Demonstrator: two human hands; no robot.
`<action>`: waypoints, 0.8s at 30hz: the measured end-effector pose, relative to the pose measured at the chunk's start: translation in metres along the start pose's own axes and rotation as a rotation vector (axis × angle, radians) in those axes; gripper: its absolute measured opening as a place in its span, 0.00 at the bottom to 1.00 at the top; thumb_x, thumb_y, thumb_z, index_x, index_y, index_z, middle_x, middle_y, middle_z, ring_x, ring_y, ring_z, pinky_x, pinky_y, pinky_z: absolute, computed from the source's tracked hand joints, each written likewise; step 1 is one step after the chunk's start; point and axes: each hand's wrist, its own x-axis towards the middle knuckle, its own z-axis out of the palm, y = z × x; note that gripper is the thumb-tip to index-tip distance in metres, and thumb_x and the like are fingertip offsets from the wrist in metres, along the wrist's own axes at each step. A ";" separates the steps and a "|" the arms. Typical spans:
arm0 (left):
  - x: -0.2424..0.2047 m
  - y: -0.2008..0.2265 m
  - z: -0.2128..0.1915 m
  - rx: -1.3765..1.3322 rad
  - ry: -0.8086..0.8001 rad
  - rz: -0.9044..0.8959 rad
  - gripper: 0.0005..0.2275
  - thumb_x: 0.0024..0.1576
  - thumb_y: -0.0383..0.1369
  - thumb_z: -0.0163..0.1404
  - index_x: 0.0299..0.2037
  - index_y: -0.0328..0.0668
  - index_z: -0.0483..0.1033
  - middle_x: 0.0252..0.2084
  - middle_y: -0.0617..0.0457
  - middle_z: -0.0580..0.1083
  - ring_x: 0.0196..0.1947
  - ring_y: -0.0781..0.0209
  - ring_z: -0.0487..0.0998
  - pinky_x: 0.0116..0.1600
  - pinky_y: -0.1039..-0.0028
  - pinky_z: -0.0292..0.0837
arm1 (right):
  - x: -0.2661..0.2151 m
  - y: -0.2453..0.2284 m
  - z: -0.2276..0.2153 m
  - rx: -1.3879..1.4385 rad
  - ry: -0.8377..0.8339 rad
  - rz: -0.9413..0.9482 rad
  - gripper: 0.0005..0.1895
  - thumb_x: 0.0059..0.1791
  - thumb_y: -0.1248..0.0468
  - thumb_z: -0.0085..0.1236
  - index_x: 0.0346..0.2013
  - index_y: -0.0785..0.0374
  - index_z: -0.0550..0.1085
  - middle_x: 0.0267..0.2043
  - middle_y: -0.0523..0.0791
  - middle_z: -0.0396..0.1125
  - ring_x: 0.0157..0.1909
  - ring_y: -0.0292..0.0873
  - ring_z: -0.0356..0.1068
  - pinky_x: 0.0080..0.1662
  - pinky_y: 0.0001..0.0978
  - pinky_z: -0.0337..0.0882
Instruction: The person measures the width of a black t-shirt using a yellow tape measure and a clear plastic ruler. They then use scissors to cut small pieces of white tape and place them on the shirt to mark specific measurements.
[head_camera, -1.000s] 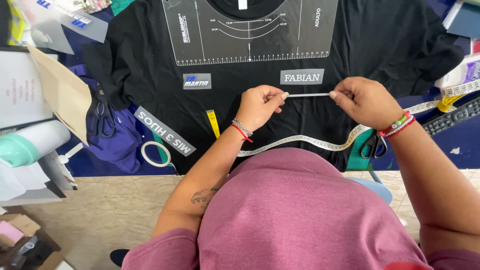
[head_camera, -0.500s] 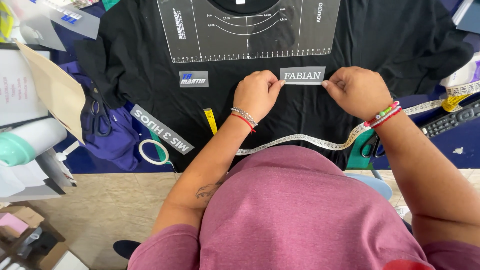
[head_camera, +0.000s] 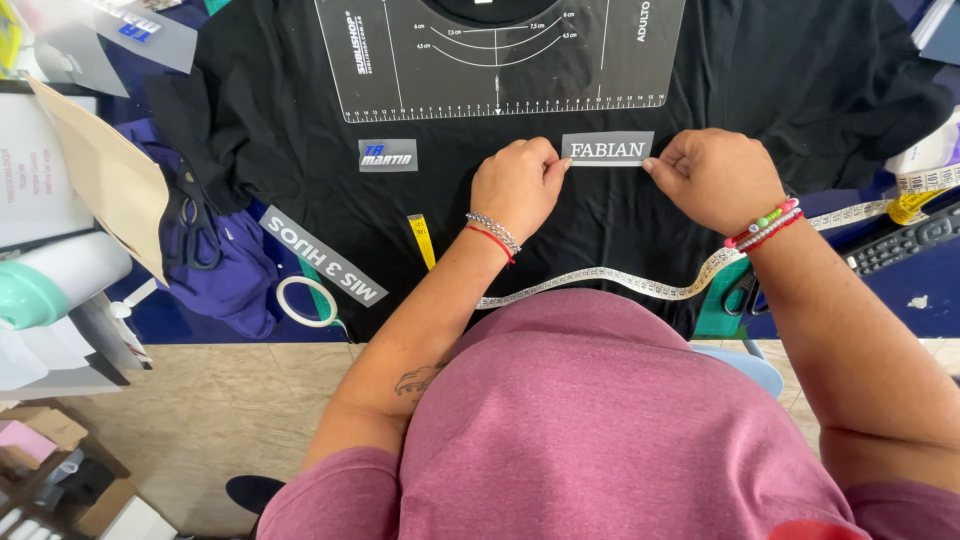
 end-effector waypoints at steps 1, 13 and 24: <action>-0.001 0.000 0.001 -0.001 0.000 -0.001 0.11 0.59 0.44 0.53 0.28 0.52 0.76 0.29 0.53 0.77 0.29 0.41 0.78 0.31 0.51 0.71 | 0.000 -0.001 0.000 -0.001 -0.001 -0.001 0.17 0.56 0.46 0.56 0.33 0.52 0.80 0.34 0.40 0.76 0.38 0.51 0.75 0.38 0.49 0.73; 0.003 0.003 0.004 0.035 0.029 0.016 0.11 0.58 0.41 0.55 0.26 0.50 0.72 0.27 0.54 0.75 0.26 0.44 0.77 0.29 0.54 0.71 | 0.004 -0.008 -0.001 -0.009 -0.037 0.158 0.17 0.53 0.44 0.58 0.28 0.49 0.79 0.29 0.41 0.75 0.36 0.55 0.75 0.39 0.50 0.73; 0.005 0.011 -0.017 -0.017 -0.159 -0.047 0.08 0.59 0.42 0.49 0.32 0.50 0.73 0.34 0.52 0.76 0.41 0.43 0.83 0.48 0.54 0.80 | -0.027 -0.023 0.049 -0.454 0.594 0.019 0.15 0.46 0.48 0.69 0.45 0.39 0.77 0.33 0.34 0.62 0.35 0.39 0.70 0.36 0.33 0.71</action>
